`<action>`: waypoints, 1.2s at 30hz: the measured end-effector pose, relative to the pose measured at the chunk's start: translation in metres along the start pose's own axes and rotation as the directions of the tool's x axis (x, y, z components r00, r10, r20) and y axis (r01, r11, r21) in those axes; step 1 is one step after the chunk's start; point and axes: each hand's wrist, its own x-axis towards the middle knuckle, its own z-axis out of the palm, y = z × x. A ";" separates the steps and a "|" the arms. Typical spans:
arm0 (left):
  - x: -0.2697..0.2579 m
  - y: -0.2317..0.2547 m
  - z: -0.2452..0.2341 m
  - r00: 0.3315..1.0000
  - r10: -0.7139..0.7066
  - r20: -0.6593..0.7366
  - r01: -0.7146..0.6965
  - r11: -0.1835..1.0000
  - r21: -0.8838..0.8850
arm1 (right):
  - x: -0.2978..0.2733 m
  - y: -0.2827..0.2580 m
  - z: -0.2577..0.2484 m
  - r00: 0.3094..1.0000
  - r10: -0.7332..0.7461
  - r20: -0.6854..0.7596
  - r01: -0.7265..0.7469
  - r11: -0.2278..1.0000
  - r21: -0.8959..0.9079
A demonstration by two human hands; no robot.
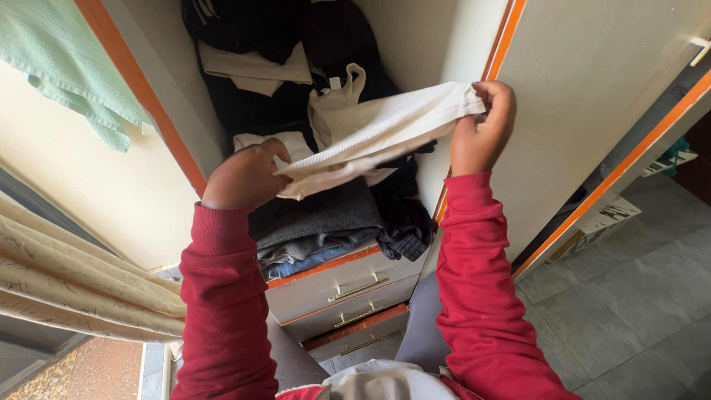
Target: The person sorts through clothing items inside a closet shelf, unfolding and refolding a white garment by hand to check it.
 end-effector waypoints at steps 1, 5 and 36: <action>-0.002 0.002 -0.001 0.998 0.053 -0.016 -0.053 0.997 0.050 | 0.001 -0.003 -0.001 0.997 -0.037 -0.069 0.032 0.997 -0.071; -0.004 0.010 -0.002 0.975 -0.206 -0.077 0.196 0.973 -0.122 | 0.004 -0.016 -0.007 0.982 0.188 0.024 -0.187 0.981 -0.051; 0.074 0.059 -0.031 0.982 -0.140 -0.129 -0.123 0.054 -0.991 | 0.069 -0.004 -0.045 0.588 0.591 0.552 -0.752 0.650 0.105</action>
